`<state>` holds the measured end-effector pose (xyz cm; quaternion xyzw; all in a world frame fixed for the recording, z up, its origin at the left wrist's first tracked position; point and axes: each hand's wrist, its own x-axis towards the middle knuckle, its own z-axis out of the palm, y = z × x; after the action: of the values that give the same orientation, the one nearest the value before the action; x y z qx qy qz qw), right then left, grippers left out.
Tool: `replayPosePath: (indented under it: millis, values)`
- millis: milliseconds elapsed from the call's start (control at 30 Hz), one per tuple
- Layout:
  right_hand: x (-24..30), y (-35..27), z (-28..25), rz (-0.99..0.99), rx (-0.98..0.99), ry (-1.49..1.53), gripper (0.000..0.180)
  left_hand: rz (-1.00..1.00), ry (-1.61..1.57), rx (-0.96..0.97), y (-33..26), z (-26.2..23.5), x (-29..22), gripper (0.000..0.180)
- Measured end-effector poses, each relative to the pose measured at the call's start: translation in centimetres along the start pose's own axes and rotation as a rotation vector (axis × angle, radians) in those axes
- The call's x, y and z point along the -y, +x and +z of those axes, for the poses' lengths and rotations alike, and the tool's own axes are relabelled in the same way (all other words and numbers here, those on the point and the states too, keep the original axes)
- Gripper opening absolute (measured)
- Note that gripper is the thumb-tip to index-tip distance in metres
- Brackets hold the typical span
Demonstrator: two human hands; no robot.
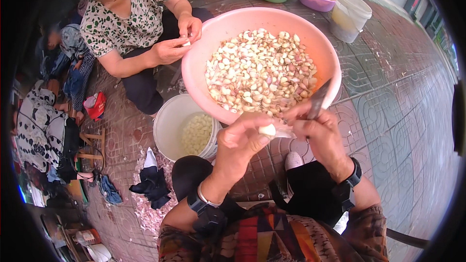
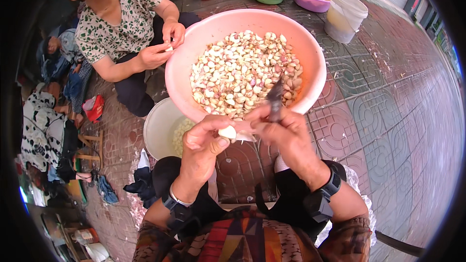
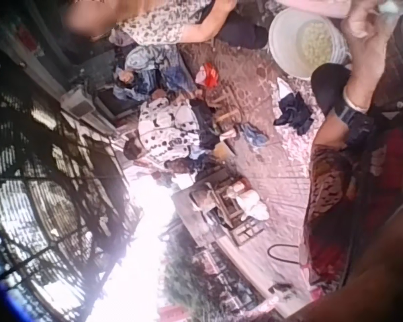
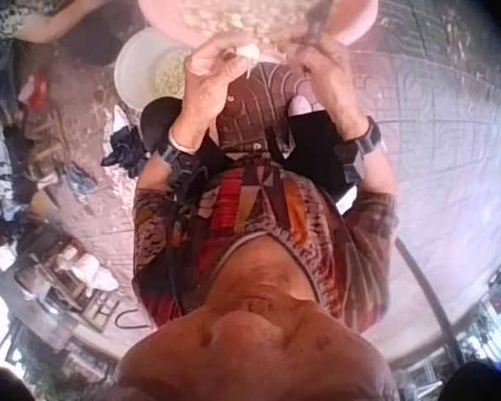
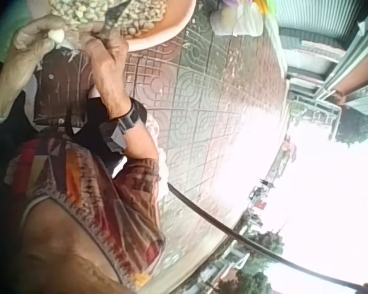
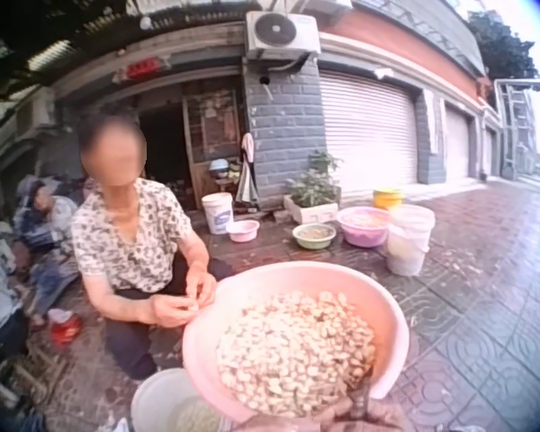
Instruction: The recorder sits on a stool and uses a small knife to peel cloves of garlic into a pink bowl.
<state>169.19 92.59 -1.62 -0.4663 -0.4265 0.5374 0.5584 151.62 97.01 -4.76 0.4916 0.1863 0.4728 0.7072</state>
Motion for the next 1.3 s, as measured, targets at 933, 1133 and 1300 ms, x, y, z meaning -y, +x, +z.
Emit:
replayPosePath:
  millis: [933,1133,1300]
  values:
    - [-1.2,-1.2,1.2,-0.194,0.067,-0.343,0.007,-0.085,0.363,0.057,-0.6,1.1,1.4,0.028]
    - [0.3,-1.1,1.1,-0.306,0.329,-0.344,0.017,-0.249,-0.339,-0.066,0.2,-1.2,0.2,0.026]
    - [-1.2,-1.6,0.2,-0.333,0.696,-1.027,0.01,-0.283,-0.294,-0.138,0.7,-3.5,-2.1,0.032]
